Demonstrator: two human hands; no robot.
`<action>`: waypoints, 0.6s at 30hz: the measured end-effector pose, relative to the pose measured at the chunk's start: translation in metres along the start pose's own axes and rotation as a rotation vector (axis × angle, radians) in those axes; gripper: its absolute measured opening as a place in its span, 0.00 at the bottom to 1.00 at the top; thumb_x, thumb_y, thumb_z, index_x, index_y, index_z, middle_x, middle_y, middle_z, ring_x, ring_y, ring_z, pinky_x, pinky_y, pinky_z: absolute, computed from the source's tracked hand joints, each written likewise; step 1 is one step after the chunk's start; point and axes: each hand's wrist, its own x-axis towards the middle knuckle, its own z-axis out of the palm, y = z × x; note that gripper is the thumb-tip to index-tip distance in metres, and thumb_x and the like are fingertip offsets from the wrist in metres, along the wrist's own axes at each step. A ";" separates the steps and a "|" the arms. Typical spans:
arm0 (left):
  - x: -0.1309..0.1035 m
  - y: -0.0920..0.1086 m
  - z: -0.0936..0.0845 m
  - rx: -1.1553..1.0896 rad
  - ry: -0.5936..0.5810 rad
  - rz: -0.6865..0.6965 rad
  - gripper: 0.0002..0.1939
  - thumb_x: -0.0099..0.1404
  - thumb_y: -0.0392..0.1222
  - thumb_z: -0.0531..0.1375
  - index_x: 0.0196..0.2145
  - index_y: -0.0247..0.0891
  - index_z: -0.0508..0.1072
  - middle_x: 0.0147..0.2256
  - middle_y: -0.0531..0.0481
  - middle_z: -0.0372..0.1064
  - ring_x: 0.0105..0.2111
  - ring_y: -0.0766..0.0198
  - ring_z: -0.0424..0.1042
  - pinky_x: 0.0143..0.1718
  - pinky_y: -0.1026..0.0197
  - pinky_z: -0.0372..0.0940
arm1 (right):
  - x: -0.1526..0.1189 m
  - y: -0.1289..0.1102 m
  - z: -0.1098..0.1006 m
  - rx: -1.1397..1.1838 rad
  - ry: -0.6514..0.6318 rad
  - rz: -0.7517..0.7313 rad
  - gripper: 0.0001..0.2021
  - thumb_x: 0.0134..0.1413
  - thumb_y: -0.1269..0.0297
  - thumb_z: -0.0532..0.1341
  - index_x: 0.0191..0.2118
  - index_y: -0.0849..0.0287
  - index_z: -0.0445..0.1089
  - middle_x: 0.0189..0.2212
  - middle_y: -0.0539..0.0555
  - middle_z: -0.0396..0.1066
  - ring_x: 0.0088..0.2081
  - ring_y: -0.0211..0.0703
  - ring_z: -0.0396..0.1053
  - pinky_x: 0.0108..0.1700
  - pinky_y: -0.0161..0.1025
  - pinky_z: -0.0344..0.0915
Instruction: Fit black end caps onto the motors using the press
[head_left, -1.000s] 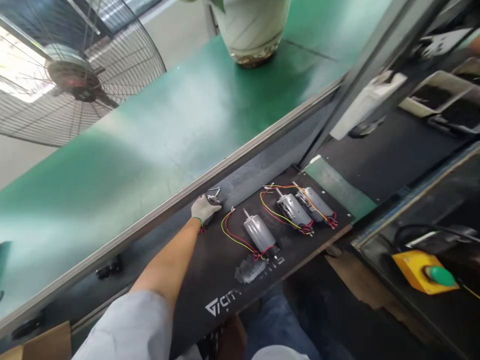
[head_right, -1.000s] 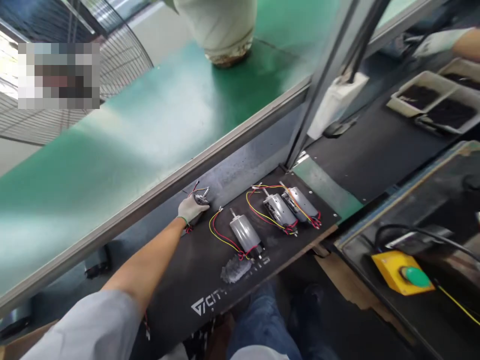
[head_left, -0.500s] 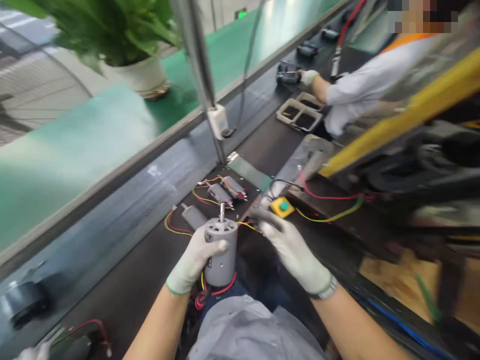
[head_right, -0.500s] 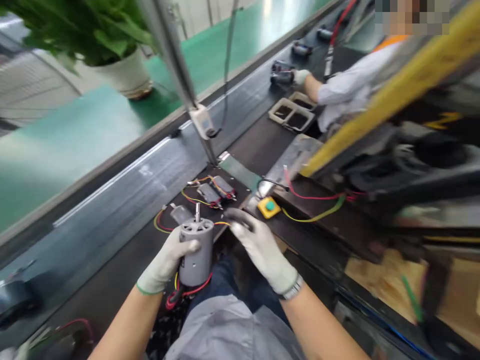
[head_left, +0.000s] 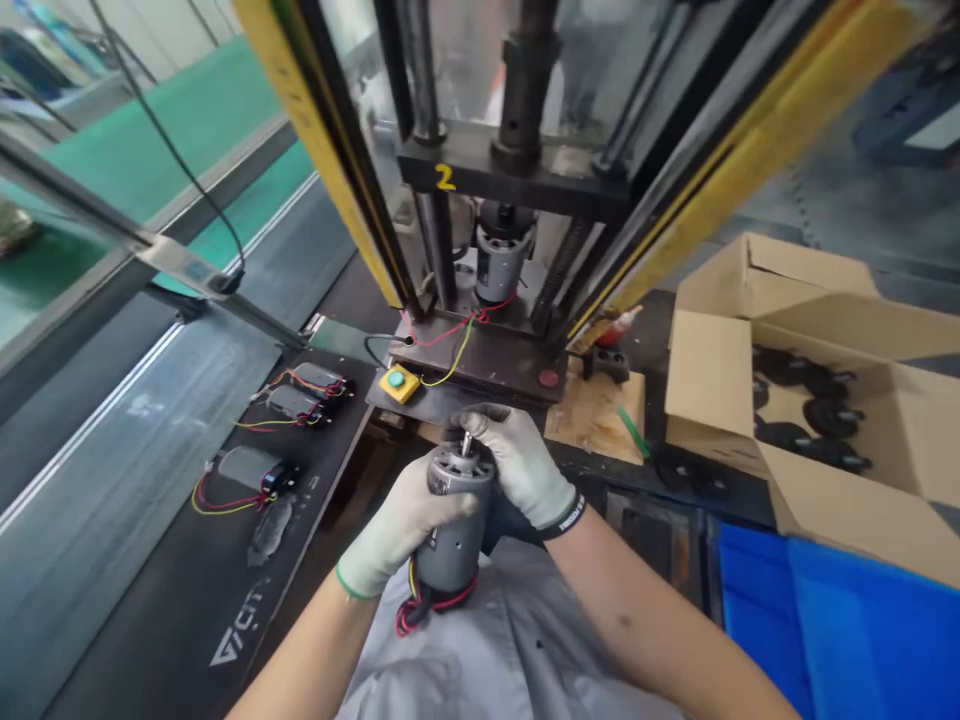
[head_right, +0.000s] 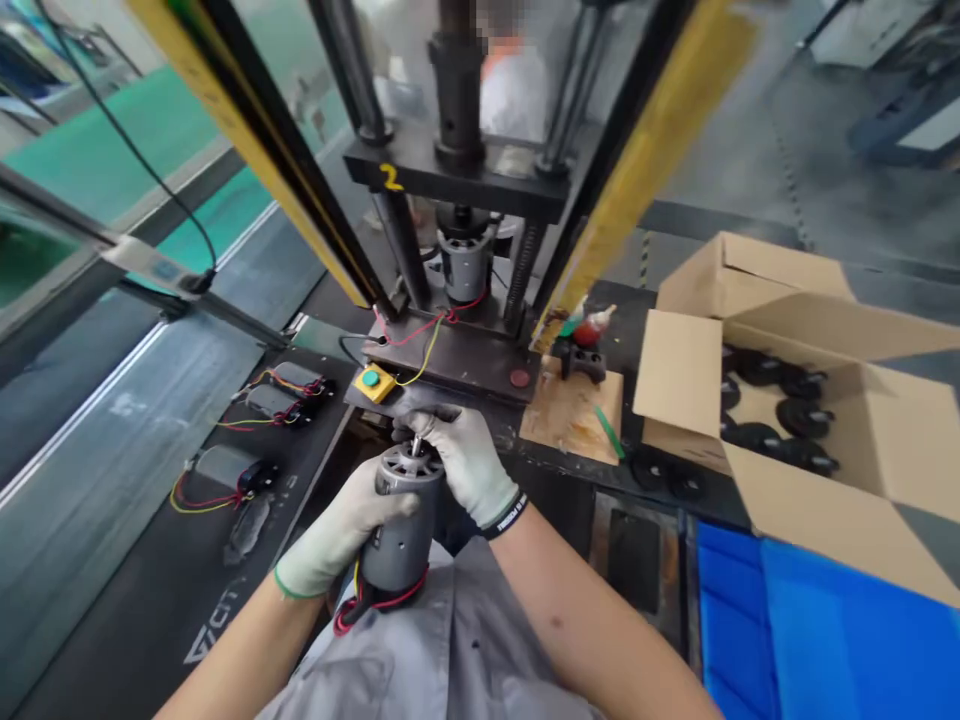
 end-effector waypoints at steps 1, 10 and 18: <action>0.003 -0.002 0.006 0.001 -0.017 -0.022 0.25 0.56 0.49 0.74 0.48 0.34 0.78 0.45 0.43 0.80 0.44 0.51 0.77 0.47 0.57 0.71 | -0.003 0.002 -0.004 0.001 0.035 -0.015 0.22 0.47 0.42 0.76 0.34 0.59 0.82 0.31 0.56 0.81 0.36 0.50 0.78 0.42 0.45 0.73; 0.026 -0.073 -0.032 0.250 -0.040 -0.250 0.34 0.53 0.61 0.73 0.52 0.36 0.80 0.48 0.40 0.83 0.48 0.42 0.80 0.50 0.52 0.73 | -0.032 0.043 -0.189 -0.821 0.640 -0.087 0.19 0.68 0.51 0.61 0.53 0.59 0.80 0.50 0.59 0.82 0.52 0.49 0.78 0.56 0.41 0.70; 0.029 -0.159 -0.099 0.436 0.064 -0.436 0.39 0.36 0.72 0.74 0.39 0.41 0.87 0.43 0.40 0.86 0.49 0.31 0.81 0.56 0.40 0.74 | 0.022 0.043 -0.368 -1.303 0.873 0.255 0.13 0.66 0.66 0.64 0.50 0.69 0.78 0.53 0.72 0.77 0.56 0.54 0.74 0.57 0.40 0.64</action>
